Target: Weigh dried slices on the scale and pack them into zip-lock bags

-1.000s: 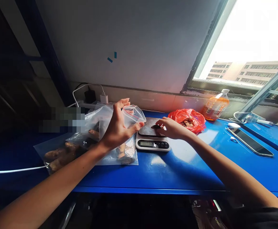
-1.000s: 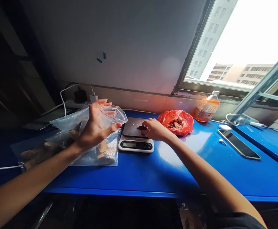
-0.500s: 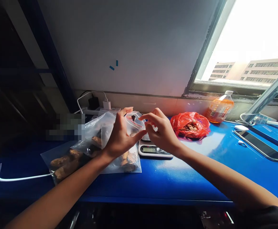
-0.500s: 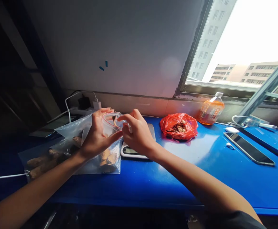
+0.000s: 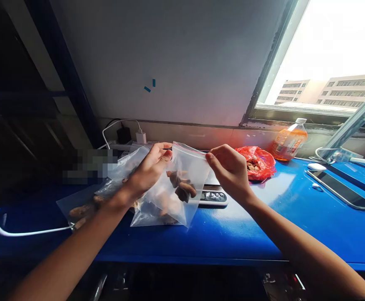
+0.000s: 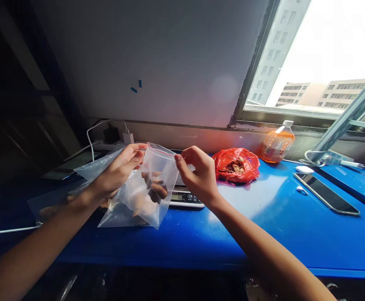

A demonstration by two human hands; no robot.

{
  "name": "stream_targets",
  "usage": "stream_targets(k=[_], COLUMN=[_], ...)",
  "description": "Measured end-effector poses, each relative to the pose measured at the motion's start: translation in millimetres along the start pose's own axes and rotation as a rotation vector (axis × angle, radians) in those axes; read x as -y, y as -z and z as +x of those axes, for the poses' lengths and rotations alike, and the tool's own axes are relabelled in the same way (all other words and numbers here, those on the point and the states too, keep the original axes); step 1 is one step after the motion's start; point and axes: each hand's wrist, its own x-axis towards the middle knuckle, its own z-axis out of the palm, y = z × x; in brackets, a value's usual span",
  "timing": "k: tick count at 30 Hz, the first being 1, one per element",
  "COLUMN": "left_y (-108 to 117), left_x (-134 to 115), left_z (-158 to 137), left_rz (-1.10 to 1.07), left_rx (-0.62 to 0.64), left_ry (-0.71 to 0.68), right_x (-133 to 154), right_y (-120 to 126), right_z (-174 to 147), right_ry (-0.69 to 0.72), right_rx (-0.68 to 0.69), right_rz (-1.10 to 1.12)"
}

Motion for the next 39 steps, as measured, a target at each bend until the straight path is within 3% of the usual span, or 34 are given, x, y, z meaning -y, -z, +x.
stream_targets(k=[3,9,16,25,31,39], left_y=[-1.7,-10.0,-12.3,-4.1,-5.9,-6.8], left_x=[-4.5,-6.0,-1.2,0.8,-5.4,-11.0], left_z=[0.7,-1.4,-1.5,1.1,1.2,-5.7], left_rz=[-0.147,-0.202,-0.095,-0.019,0.015,0.052], left_rx=[0.086,-0.001,0.198,0.126,0.028,0.026], left_ry=[0.112,0.055,0.066,0.007,0.009,-0.065], right_x=[-0.9,-9.1,-18.1,-16.0,-13.5,-11.7], right_y=[2.8,2.8,7.9,23.4,19.9,23.0], right_z=[-1.4,1.9,7.0,12.9,6.1,2.1], right_ry=[-0.075,-0.215,-0.200,-0.192,-0.193,-0.228], right_rx=[-0.069,-0.070,-0.112,-0.044,-0.009,0.034], right_rz=[0.080,0.199,0.233,0.059,0.100,0.078])
